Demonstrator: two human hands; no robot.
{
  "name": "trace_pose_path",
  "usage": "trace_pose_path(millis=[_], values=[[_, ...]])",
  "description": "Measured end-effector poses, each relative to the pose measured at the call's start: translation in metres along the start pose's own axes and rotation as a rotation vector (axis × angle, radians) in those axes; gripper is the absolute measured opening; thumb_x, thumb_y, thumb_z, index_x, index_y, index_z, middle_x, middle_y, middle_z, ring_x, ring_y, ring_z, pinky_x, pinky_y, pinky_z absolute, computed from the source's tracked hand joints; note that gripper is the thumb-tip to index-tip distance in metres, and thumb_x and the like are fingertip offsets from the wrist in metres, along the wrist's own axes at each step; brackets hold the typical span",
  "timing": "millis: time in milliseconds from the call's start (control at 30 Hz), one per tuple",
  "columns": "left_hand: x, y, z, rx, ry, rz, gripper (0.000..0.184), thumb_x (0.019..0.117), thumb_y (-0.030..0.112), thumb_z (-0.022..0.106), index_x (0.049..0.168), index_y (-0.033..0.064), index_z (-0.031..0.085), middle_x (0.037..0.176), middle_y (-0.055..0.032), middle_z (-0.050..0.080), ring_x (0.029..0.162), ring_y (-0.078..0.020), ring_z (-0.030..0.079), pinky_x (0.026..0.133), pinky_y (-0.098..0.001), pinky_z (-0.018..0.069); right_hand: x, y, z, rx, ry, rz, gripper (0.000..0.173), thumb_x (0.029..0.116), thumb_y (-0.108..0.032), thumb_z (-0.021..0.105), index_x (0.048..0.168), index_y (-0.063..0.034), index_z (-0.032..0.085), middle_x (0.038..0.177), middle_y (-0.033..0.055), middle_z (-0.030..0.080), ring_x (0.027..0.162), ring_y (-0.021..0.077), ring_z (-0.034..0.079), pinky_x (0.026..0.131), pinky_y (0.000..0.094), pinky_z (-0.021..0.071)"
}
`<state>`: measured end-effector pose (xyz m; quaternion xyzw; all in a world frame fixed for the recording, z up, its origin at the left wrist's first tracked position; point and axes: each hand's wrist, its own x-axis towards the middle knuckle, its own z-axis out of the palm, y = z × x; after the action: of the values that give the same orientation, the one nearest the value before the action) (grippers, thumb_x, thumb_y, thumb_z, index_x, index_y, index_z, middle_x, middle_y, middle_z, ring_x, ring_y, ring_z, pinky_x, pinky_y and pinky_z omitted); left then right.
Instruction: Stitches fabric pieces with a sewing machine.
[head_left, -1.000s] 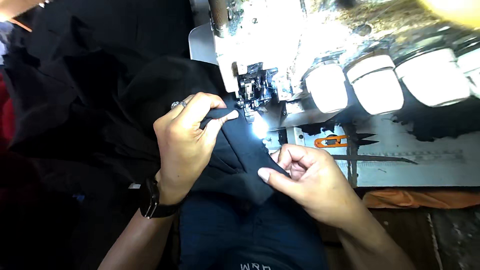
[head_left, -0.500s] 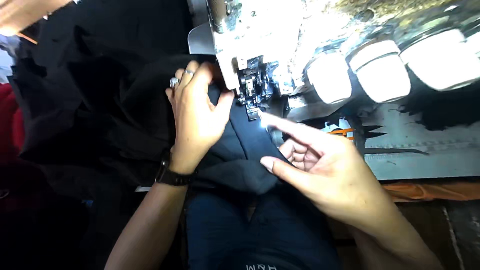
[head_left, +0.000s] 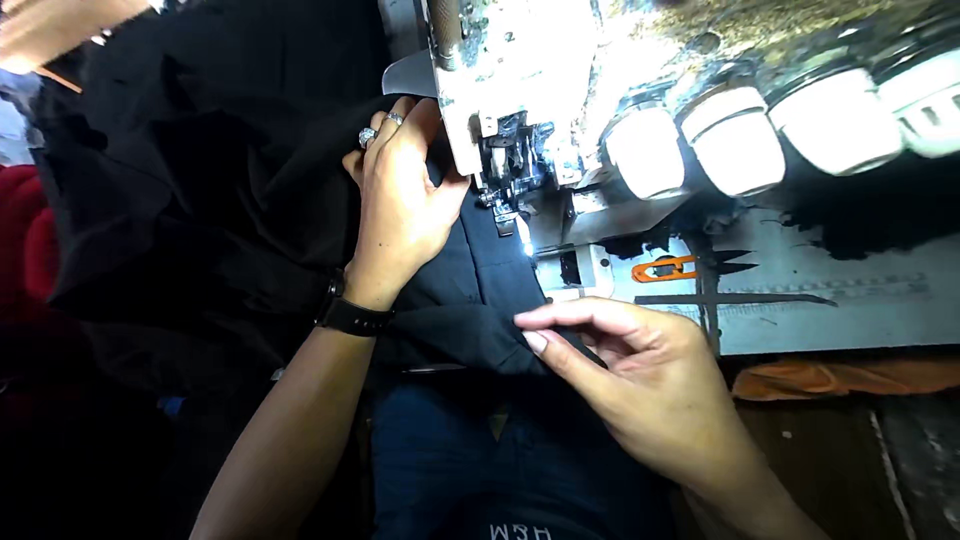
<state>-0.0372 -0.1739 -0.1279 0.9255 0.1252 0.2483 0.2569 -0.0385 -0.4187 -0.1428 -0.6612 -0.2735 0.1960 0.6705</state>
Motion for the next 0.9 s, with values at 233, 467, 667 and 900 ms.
trace_pose_path(millis=[233,467,667,900], values=[[0.023,-0.006,-0.003,0.044,-0.031,-0.036,0.032,0.0858,0.03,0.071,0.114,0.0143,0.069,0.117,-0.0028,0.068,0.121,-0.0185,0.059,0.102,-0.0564,0.0405,0.016,0.002,0.003,-0.092,0.033,0.053,0.01,0.0906,-0.014,0.074,0.098,-0.0138,0.081,0.088,-0.0049,0.077,0.078,0.0038,0.071,0.068,0.0166,0.0593],[0.033,-0.011,-0.02,-0.012,-0.026,-0.009,0.026,0.0909,0.021,0.071,0.113,0.0078,0.071,0.114,-0.0109,0.069,0.114,-0.0256,0.062,0.1,-0.0487,0.0475,0.037,0.003,0.006,-0.122,0.062,0.022,0.012,0.0881,-0.01,0.077,0.098,-0.0146,0.082,0.083,-0.0055,0.076,0.065,0.0025,0.066,0.057,0.0183,0.0542],[-0.077,0.009,-0.126,0.148,-0.263,0.073,0.053,0.0875,-0.001,0.061,0.14,0.0062,0.06,0.154,-0.0104,0.051,0.14,-0.0278,0.05,0.113,-0.0527,0.0453,0.046,0.004,0.004,-0.151,0.063,0.001,0.011,0.0907,-0.009,0.077,0.101,-0.0134,0.08,0.093,-0.0053,0.078,0.064,-0.0002,0.064,0.058,0.0183,0.0536],[-0.097,-0.013,-0.112,-0.201,-0.147,0.258,0.008,0.0928,0.003,0.069,0.099,-0.0009,0.069,0.141,-0.0108,0.063,0.143,-0.0224,0.05,0.121,-0.0422,0.0404,0.007,-0.027,-0.009,-0.633,0.139,0.013,0.044,0.0915,-0.035,0.079,0.122,-0.0098,0.059,0.082,0.0086,0.07,0.068,0.0223,0.068,0.066,0.0479,0.0573]])
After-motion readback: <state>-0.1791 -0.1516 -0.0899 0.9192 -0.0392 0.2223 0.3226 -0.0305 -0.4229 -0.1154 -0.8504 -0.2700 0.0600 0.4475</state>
